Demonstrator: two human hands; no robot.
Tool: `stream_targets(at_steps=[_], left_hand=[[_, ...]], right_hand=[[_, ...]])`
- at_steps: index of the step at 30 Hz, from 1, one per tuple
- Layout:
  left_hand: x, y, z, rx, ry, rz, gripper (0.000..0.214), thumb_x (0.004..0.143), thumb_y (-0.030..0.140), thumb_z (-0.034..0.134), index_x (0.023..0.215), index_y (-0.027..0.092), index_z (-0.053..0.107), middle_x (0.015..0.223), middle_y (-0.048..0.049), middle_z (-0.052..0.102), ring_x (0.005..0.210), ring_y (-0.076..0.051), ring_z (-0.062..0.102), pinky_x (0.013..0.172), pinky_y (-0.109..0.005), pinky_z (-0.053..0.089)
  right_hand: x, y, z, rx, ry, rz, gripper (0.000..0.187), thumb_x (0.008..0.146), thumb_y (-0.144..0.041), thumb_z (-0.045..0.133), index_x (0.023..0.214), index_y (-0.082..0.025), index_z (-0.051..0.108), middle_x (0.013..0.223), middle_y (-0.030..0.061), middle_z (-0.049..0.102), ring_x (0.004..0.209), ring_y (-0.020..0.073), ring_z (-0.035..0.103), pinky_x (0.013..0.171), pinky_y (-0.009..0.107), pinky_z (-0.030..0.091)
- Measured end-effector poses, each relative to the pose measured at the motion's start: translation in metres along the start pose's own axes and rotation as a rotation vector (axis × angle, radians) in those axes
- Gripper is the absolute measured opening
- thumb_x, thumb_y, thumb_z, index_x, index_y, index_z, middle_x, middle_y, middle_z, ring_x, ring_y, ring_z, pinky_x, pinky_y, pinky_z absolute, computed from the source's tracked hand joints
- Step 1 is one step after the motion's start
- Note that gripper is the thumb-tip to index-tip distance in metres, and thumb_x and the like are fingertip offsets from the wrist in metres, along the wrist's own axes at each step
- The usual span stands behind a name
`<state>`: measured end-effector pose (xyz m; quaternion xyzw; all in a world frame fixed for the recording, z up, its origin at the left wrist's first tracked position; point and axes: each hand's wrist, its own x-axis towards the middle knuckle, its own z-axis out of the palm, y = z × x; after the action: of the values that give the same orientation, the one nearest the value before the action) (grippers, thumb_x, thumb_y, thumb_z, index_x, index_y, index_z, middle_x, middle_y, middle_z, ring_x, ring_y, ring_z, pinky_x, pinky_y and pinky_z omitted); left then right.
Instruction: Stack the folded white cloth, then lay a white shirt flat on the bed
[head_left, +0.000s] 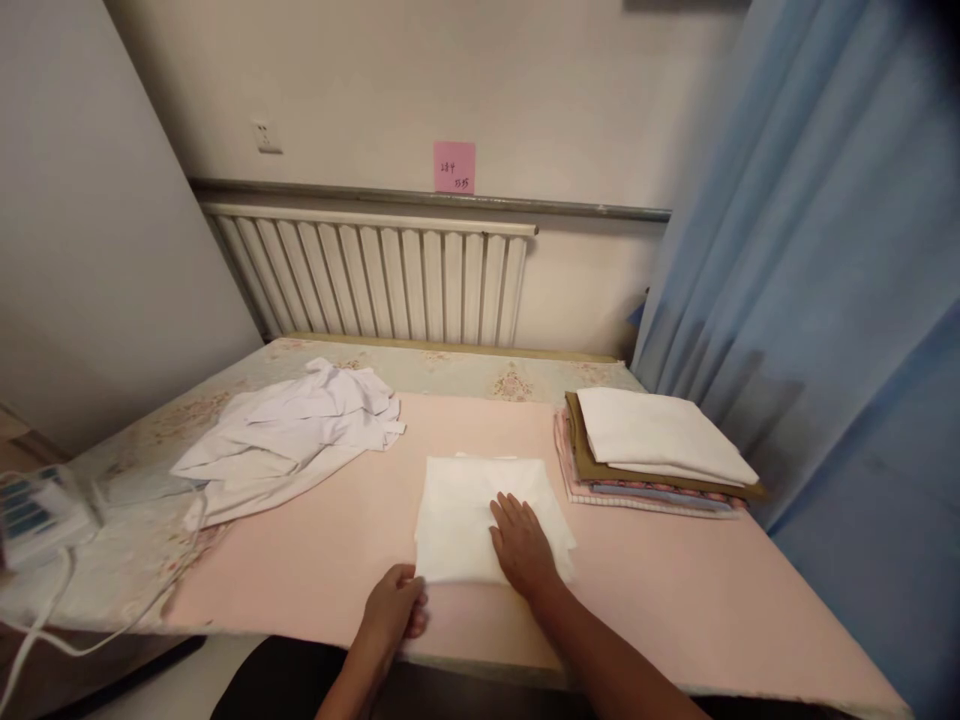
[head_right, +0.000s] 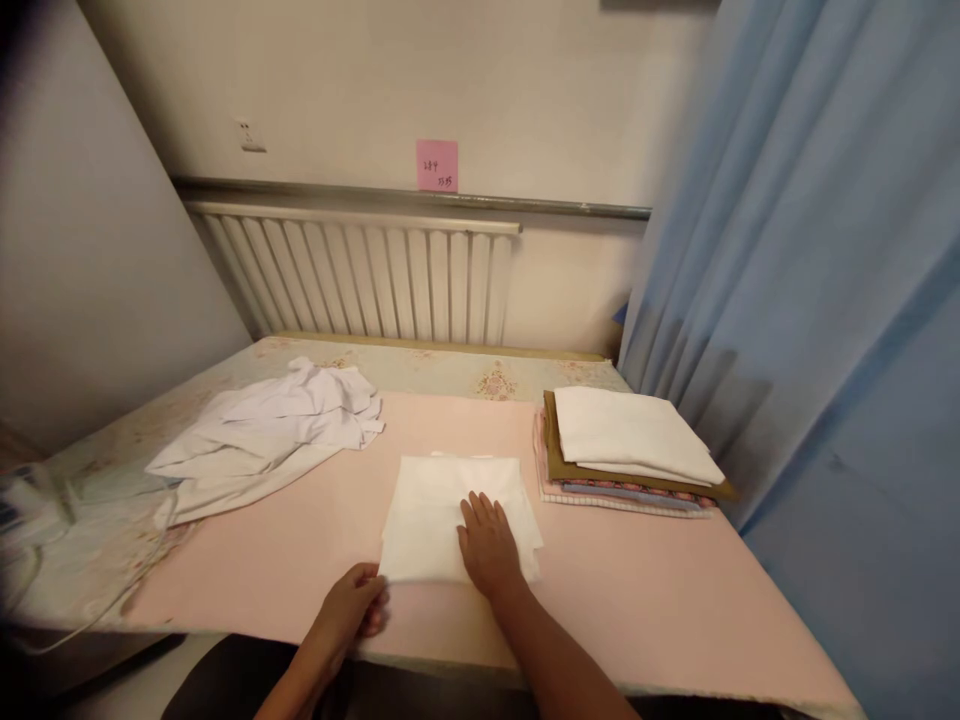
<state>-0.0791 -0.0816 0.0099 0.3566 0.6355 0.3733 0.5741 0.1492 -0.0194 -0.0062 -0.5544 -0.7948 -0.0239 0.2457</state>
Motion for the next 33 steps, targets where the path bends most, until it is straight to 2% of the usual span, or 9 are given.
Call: stream_targets(at_steps=[9,12,15,19,22,25,27,29,33], left_hand=[[-0.008,0.019,-0.005,-0.163,-0.126,-0.093,0.032,0.065,0.036,0.069,0.078,0.020,0.045,0.062,0.0040,0.060,0.041,-0.004,0.046,0.043,-0.016,0.037],[-0.005,0.020,-0.003,-0.074,-0.156,-0.068,0.028,0.069,0.034,0.065,0.087,0.020,0.049,0.065,0.0037,0.061,0.042,-0.005,0.047,0.043,-0.016,0.037],[0.002,0.015,0.000,0.142,-0.089,-0.032,0.015,0.080,0.034,0.050,0.082,0.020,0.049,0.063,0.0020,0.060,0.041,-0.007,0.047,0.043,-0.020,0.038],[0.004,0.012,-0.004,0.319,0.044,0.000,0.016,0.085,0.031,0.039,0.073,0.021,0.045,0.055,0.0008,0.055,0.042,-0.014,0.051,0.047,-0.028,0.042],[0.001,0.018,-0.007,0.557,0.234,0.179,0.014,0.084,0.030,0.042,0.082,0.021,0.052,0.075,-0.0071,0.063,0.073,-0.024,0.064,0.067,-0.039,0.049],[0.007,0.024,0.008,0.905,0.426,0.585,0.032,0.087,0.028,0.036,0.108,0.016,0.057,0.108,-0.0149,0.064,0.106,-0.028,0.058,0.092,-0.045,0.044],[0.019,0.026,0.029,1.029,0.425,0.805,0.041,0.089,0.025,0.033,0.123,0.012,0.054,0.125,-0.0158,0.059,0.119,-0.026,0.051,0.102,-0.043,0.039],[0.037,0.027,0.051,1.101,0.370,0.923,0.046,0.090,0.026,0.033,0.131,0.012,0.050,0.138,-0.0139,0.051,0.130,-0.026,0.043,0.107,-0.043,0.036],[0.064,0.026,0.077,1.229,0.294,0.909,0.047,0.092,0.026,0.034,0.136,0.015,0.048,0.146,-0.0109,0.043,0.138,-0.028,0.033,0.110,-0.050,0.028]], right_hand=[[0.000,-0.001,-0.001,0.003,0.014,0.002,0.040,0.094,-0.025,0.042,0.132,-0.019,0.052,0.140,0.0088,0.050,0.134,0.0249,0.040,0.111,0.046,0.027],[0.000,-0.001,0.000,-0.003,0.029,-0.006,0.041,0.094,-0.025,0.042,0.133,-0.020,0.052,0.140,0.0088,0.050,0.133,0.0244,0.040,0.111,0.046,0.027],[0.000,0.000,0.000,-0.011,0.029,-0.011,0.041,0.094,-0.026,0.041,0.133,-0.020,0.051,0.141,0.0083,0.050,0.134,0.0238,0.039,0.112,0.045,0.027],[0.000,0.000,0.000,-0.019,0.019,-0.003,0.041,0.094,-0.026,0.042,0.133,-0.020,0.051,0.142,0.0081,0.048,0.134,0.0238,0.039,0.112,0.045,0.027],[0.001,0.000,0.001,-0.019,0.021,-0.001,0.041,0.095,-0.028,0.041,0.134,-0.020,0.050,0.142,0.0079,0.048,0.135,0.0237,0.038,0.112,0.044,0.027],[0.001,0.001,0.003,-0.021,0.034,0.000,0.041,0.095,-0.030,0.042,0.134,-0.021,0.049,0.142,0.0075,0.048,0.135,0.0236,0.038,0.112,0.044,0.027],[0.001,0.002,0.004,-0.025,0.043,0.000,0.041,0.095,-0.030,0.043,0.135,-0.021,0.049,0.142,0.0070,0.048,0.135,0.0235,0.037,0.112,0.044,0.027],[0.001,0.002,0.004,-0.032,0.042,-0.001,0.042,0.095,-0.030,0.042,0.135,-0.021,0.048,0.143,0.0066,0.047,0.136,0.0233,0.037,0.112,0.044,0.027],[0.002,0.001,0.002,-0.045,0.027,-0.006,0.042,0.094,-0.028,0.042,0.135,-0.021,0.048,0.142,0.0066,0.048,0.135,0.0236,0.037,0.112,0.044,0.029]])
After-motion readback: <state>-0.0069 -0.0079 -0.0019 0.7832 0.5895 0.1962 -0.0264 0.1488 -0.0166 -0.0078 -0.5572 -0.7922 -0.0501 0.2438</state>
